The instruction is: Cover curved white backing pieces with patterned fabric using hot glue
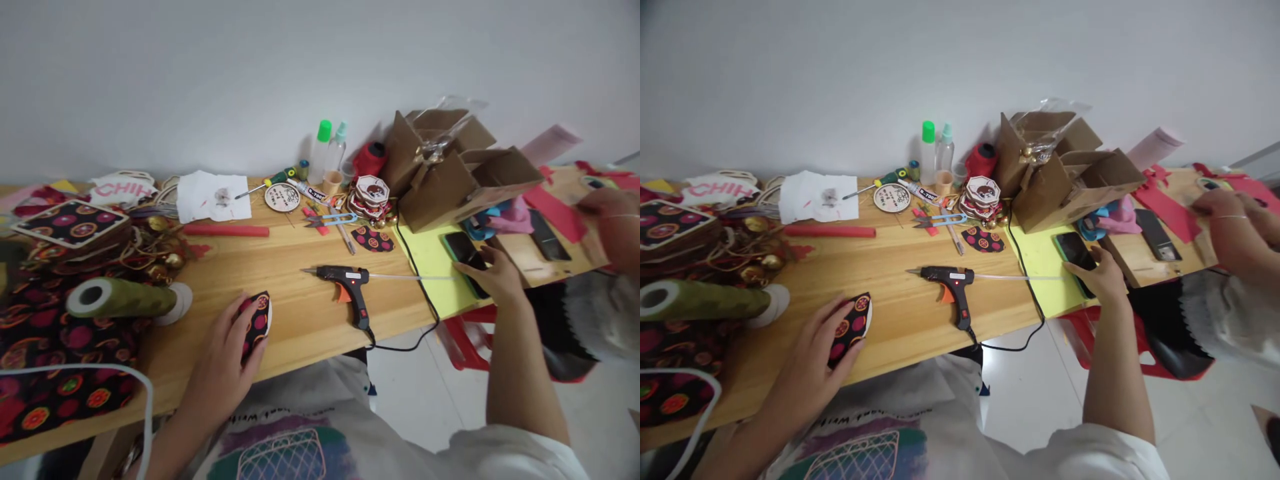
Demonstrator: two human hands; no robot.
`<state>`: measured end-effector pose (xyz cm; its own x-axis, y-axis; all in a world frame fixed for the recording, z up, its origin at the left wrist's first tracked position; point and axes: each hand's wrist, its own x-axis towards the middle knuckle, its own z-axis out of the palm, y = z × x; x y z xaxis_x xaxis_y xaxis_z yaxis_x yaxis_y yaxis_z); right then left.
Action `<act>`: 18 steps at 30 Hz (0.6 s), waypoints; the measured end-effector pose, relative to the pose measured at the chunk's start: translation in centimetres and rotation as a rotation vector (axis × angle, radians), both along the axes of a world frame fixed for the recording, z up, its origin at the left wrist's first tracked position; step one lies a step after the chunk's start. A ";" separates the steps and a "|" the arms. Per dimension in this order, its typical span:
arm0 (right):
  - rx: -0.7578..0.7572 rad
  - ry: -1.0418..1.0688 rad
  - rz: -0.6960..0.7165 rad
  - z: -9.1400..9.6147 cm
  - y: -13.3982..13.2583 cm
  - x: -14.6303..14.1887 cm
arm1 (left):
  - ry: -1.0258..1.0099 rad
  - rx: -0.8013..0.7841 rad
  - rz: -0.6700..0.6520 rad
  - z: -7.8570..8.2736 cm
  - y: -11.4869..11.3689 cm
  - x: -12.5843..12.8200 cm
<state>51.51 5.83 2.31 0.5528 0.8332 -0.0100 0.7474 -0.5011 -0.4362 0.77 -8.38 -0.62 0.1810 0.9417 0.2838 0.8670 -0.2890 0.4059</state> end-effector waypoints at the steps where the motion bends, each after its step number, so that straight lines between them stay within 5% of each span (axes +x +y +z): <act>1: 0.009 0.005 -0.012 -0.1 -0.1 0.0 | 0.002 -0.001 0.016 0.0 0.1 -0.3; 12: 0.184 0.077 -0.102 -1.2 -1.5 -0.1 | 0.031 0.040 0.025 0.2 -0.1 -0.7; 18: 0.104 0.197 -0.059 0.6 -4.0 2.6 | 0.064 0.076 -0.025 -0.1 -0.4 -0.8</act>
